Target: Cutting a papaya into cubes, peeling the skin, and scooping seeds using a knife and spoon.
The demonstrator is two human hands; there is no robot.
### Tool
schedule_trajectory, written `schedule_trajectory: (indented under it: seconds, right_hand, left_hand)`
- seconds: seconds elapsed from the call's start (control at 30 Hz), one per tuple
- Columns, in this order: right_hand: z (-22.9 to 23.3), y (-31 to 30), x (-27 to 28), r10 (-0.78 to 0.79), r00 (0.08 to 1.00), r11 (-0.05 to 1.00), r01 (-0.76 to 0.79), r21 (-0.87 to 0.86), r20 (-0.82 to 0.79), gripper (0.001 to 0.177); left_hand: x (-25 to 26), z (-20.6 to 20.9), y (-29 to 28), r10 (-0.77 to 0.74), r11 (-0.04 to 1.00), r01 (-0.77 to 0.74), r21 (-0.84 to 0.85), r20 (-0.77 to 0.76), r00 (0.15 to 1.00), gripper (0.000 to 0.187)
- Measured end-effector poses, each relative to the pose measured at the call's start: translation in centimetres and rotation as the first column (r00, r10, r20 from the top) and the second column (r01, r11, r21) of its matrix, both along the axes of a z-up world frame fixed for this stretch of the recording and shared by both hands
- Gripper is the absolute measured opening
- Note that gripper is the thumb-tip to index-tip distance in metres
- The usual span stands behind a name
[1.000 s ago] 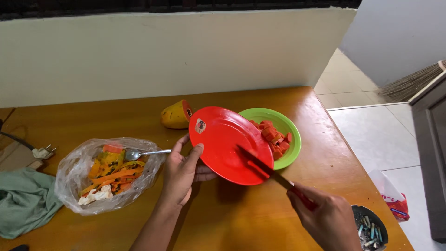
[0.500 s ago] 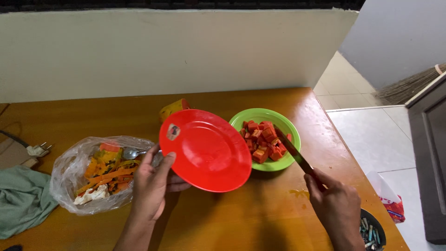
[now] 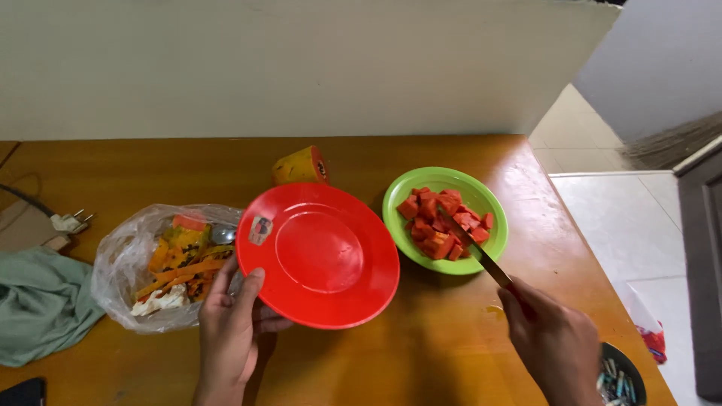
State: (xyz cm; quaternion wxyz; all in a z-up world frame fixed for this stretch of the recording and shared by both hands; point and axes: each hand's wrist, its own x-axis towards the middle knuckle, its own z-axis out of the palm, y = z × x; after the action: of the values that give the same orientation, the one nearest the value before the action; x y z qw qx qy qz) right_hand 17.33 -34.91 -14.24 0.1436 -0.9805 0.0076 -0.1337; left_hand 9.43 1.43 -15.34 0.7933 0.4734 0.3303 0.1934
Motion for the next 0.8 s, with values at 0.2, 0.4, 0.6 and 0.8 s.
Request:
schedule_trajectory:
  seconds: [0.2, 0.4, 0.6, 0.8]
  right_hand:
    - [0.0, -1.9, -1.7, -0.242, 0.932, 0.964, 0.2, -0.174, -0.269, 0.033]
    - [1.9, 2.1, -3.0, -0.054, 0.997, 0.949, 0.034, 0.313, 0.056, 0.025]
    - [2.5, 7.6, -1.3, 0.146, 0.959, 0.857, -0.245, 0.454, 0.243, 0.023]
    - [-2.5, 10.9, 3.6, 0.412, 0.801, 0.83, -0.527, 0.184, 0.434, 0.021]
  left_hand:
    - [-2.7, -1.0, 0.7, 0.026, 0.999, -0.026, -0.048, 0.001, 1.0, 0.052]
    - [-6.4, -3.5, 0.2, -0.061, 0.997, 0.061, -0.04, -0.01, 0.998, 0.051]
    - [-8.6, -5.9, -0.5, -0.156, 0.977, 0.132, -0.166, -0.147, 0.977, 0.058]
    - [-8.7, -5.2, 0.4, -0.292, 0.955, 0.276, -0.109, -0.174, 0.94, 0.057]
